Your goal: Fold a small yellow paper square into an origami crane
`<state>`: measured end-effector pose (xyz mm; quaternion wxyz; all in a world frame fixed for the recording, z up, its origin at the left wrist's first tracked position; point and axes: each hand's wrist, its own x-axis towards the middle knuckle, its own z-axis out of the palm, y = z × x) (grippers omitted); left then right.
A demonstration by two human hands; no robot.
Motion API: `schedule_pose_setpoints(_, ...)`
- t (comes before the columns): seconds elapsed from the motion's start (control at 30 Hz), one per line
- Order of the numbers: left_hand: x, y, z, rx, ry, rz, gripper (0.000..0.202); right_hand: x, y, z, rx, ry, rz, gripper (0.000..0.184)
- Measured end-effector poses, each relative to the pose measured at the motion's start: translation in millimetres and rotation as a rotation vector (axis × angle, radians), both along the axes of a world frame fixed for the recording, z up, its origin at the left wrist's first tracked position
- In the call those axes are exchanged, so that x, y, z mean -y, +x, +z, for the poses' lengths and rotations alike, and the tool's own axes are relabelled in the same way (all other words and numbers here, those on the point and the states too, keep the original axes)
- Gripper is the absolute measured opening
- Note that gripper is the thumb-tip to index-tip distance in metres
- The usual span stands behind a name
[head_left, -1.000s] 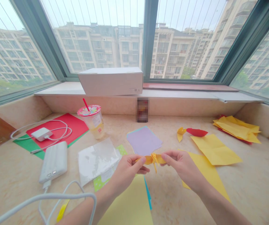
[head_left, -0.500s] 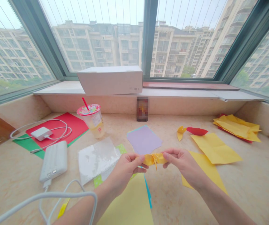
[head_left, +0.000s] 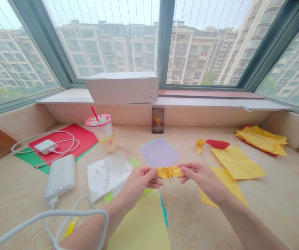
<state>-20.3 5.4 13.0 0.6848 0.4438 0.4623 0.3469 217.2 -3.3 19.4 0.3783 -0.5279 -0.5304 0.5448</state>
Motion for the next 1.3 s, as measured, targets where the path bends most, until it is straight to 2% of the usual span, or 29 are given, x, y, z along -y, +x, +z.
schedule_pose_setpoints(0.13, -0.6, 0.5, -4.1, 0.005, 0.012, 0.016, 0.035, -1.6, -2.7, -4.9, -0.057, -0.031, -0.002, 0.036)
schedule_pose_setpoints(0.3, -6.2, 2.0, -9.8, 0.037, 0.081, 0.149, 0.046, 2.3, -10.0, -10.2, -0.165, -0.097, 0.022, 0.043)
schedule_pose_setpoints(0.4, -6.5, 4.7, -10.0, 0.079, 0.142, 0.196, 0.051, 4.6, -19.2, -10.9, -0.264, -0.107, -0.064, 0.043)
schedule_pose_setpoints(0.5, -2.4, 10.0, -9.2, 0.095, 0.273, 0.128, 0.049, 6.7, -30.7, -10.0, -0.344, -0.086, -0.176, 0.040)
schedule_pose_setpoints(0.57, 0.3, 15.0, -8.8, 0.070, 0.351, 0.064, 0.045, 9.6, -38.0, -8.5, -0.366, -0.066, -0.187, 0.039)
schedule_pose_setpoints(0.73, -2.1, 24.0, -3.2, 0.130, 0.401, 0.059, 0.038, 19.0, -43.8, 1.3, -0.285, -0.034, -0.043, 0.039)
schedule_pose_setpoints(0.8, -4.2, 23.7, 2.7, 0.141, 0.371, 0.066, 0.037, 19.6, -38.1, 7.9, -0.161, 0.052, -0.009, 0.040)
schedule_pose_setpoints(0.93, -2.5, 20.6, 18.8, 0.139, 0.306, 0.030, 0.038, 15.5, -20.4, 21.7, 0.141, 0.377, -0.063, 0.039)
schedule_pose_setpoints(1.03, 4.2, 21.8, 31.8, 0.113, 0.320, -0.018, 0.039, 14.6, -13.0, 30.1, 0.225, 0.507, -0.021, 0.032)
schedule_pose_setpoints(1.1, 8.9, 24.5, 39.4, 0.087, 0.339, -0.043, 0.040, 16.6, -12.1, 34.8, 0.233, 0.562, 0.014, 0.026)
schedule_pose_setpoints(1.2, 12.6, 28.7, 47.0, 0.036, 0.408, -0.061, 0.044, 21.5, -12.8, 40.4, 0.211, 0.565, -0.003, 0.027)
schedule_pose_setpoints(1.3, 11.7, 31.7, 49.3, 0.017, 0.526, -0.012, 0.043, 25.6, -13.1, 43.5, 0.184, 0.554, -0.055, 0.031)
